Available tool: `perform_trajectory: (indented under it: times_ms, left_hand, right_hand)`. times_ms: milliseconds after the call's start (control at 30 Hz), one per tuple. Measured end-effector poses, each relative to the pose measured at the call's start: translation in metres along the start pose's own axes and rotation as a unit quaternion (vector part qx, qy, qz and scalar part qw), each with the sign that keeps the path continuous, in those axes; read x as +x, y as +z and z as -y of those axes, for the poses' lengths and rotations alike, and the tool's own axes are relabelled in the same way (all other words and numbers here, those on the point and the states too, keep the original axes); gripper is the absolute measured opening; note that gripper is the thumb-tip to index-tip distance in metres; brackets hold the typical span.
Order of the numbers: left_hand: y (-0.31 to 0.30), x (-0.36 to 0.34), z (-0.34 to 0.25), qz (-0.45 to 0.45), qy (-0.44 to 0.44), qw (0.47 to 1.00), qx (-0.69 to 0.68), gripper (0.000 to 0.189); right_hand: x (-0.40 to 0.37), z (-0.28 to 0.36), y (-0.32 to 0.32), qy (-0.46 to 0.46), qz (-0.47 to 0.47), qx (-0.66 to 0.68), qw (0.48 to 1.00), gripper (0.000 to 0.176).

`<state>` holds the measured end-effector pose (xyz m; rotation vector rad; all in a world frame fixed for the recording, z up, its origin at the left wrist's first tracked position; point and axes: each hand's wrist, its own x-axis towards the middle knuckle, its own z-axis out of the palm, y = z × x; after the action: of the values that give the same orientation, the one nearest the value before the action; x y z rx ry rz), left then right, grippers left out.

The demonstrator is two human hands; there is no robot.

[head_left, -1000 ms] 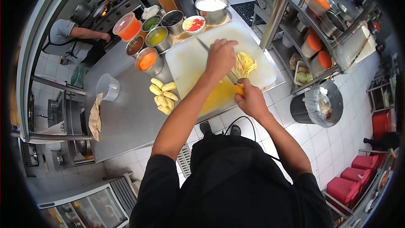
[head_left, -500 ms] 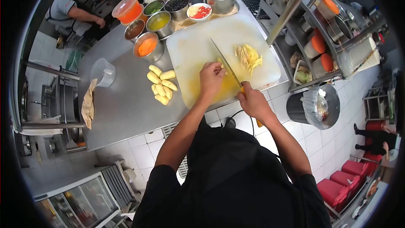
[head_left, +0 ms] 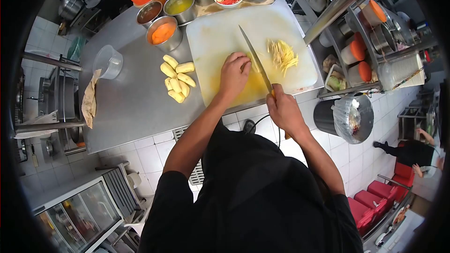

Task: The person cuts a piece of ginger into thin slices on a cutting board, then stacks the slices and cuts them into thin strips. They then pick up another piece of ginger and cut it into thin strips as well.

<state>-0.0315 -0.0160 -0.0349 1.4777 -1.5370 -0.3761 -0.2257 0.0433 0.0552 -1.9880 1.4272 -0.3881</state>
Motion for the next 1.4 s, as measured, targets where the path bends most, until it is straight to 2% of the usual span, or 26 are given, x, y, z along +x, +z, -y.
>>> perform_trajectory:
  times_ms: [100,300,400,600,800,1033,1400]
  left_hand:
    - [0.002,-0.001,-0.005,0.001,-0.038,0.998,-0.044,0.014]
    - [0.003,-0.002,-0.006,-0.006,-0.036,0.998,-0.048,0.012]
    - [0.003,-0.001,-0.002,-0.017,0.009,1.0,-0.01,0.012]
    - [0.005,-0.001,-0.001,-0.027,0.022,0.999,-0.009,0.01]
    - [0.001,0.0,-0.007,-0.014,-0.028,0.998,-0.061,0.007]
    - [-0.002,0.001,-0.006,-0.011,-0.031,0.997,-0.07,0.007]
    - [0.0,0.0,-0.007,-0.01,-0.043,0.997,-0.064,0.008]
  right_hand:
    - [0.0,0.0,0.002,0.006,0.005,-0.013,1.0,0.028]
    - [-0.002,0.007,0.001,0.012,0.013,-0.018,1.0,0.027]
    - [-0.002,0.01,0.001,0.017,0.019,-0.031,0.999,0.024]
    - [0.004,0.013,0.0,0.027,0.041,-0.05,0.998,0.02]
    - [0.019,0.006,0.008,0.011,0.041,-0.055,0.998,0.019]
    - [0.037,-0.004,0.008,-0.012,0.011,-0.03,0.999,0.019]
    - [0.028,0.009,0.004,0.005,0.02,-0.015,1.0,0.019]
